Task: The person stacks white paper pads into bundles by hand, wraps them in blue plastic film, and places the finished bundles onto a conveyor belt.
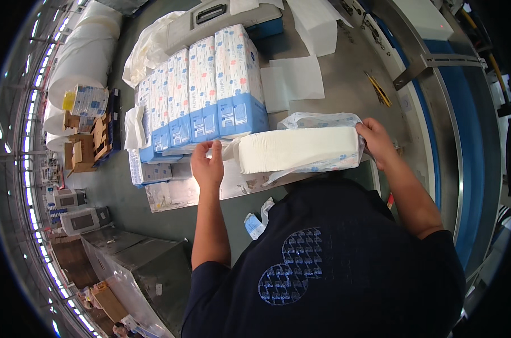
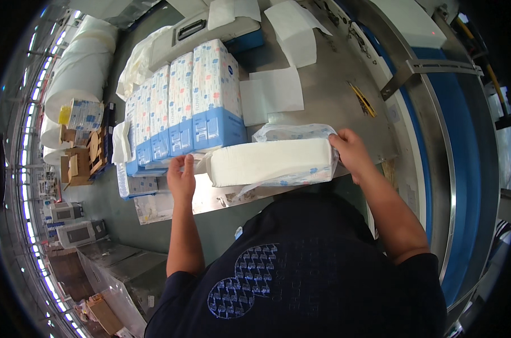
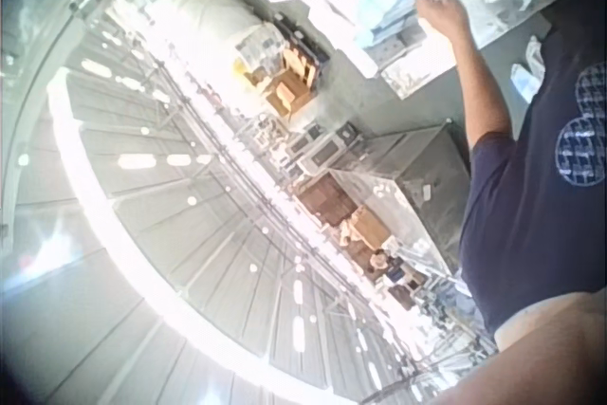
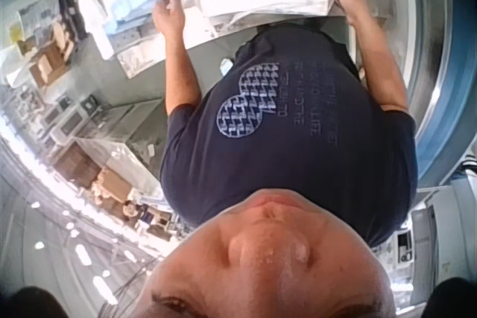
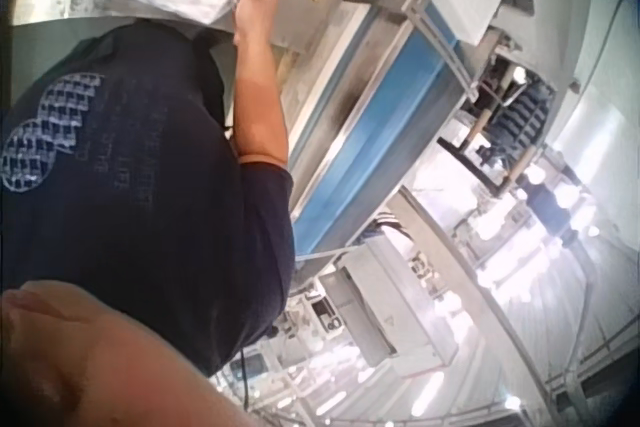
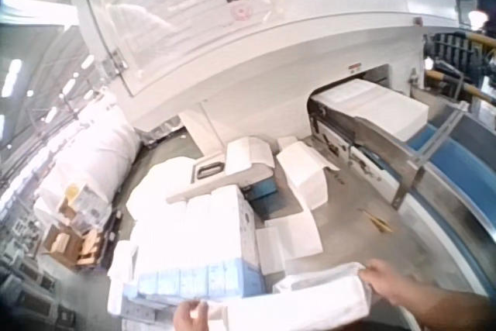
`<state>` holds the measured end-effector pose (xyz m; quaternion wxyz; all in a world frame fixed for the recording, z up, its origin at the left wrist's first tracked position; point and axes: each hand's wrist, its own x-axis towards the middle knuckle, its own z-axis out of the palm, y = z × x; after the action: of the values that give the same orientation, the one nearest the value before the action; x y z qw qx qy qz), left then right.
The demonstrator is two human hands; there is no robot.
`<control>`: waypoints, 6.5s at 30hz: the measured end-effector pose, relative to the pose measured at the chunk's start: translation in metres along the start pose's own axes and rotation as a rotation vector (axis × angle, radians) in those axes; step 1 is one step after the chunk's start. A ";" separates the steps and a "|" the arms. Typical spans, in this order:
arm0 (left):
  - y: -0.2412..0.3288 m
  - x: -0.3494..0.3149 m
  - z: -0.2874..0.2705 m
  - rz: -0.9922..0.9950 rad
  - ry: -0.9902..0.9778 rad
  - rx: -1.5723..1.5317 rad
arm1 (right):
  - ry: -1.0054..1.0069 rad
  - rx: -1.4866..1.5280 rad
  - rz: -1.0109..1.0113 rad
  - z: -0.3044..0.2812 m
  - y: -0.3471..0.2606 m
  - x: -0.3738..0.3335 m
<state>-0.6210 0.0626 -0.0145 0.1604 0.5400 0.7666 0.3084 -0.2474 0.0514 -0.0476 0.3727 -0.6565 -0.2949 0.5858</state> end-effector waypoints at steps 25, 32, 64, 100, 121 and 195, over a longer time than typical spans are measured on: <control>0.013 -0.038 0.073 -0.050 -0.535 -0.669 | 0.400 -1.124 -0.638 -0.063 0.070 0.002; -0.027 -0.019 0.088 -0.289 -0.766 -1.130 | 0.392 -0.833 -0.872 -0.048 0.042 -0.016; -0.192 -0.194 -0.257 -0.706 0.378 -0.915 | -1.612 -0.602 -0.351 0.319 0.054 -0.087; -0.031 -0.024 0.119 -0.480 -0.605 -0.491 | 0.141 -0.150 -0.099 -0.077 0.075 0.025; 0.009 -0.057 0.084 -0.554 -0.848 -0.517 | -0.125 -0.168 0.001 -0.026 0.024 0.049; -0.151 -0.115 -0.045 -0.678 0.085 -1.665 | -1.105 -1.479 -1.344 0.189 0.013 -0.036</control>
<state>-0.7153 -0.0914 -0.0880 0.5536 -0.0179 0.4185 0.7198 -0.4400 0.0414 -0.0455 -0.0479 -0.0770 -0.9831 0.1593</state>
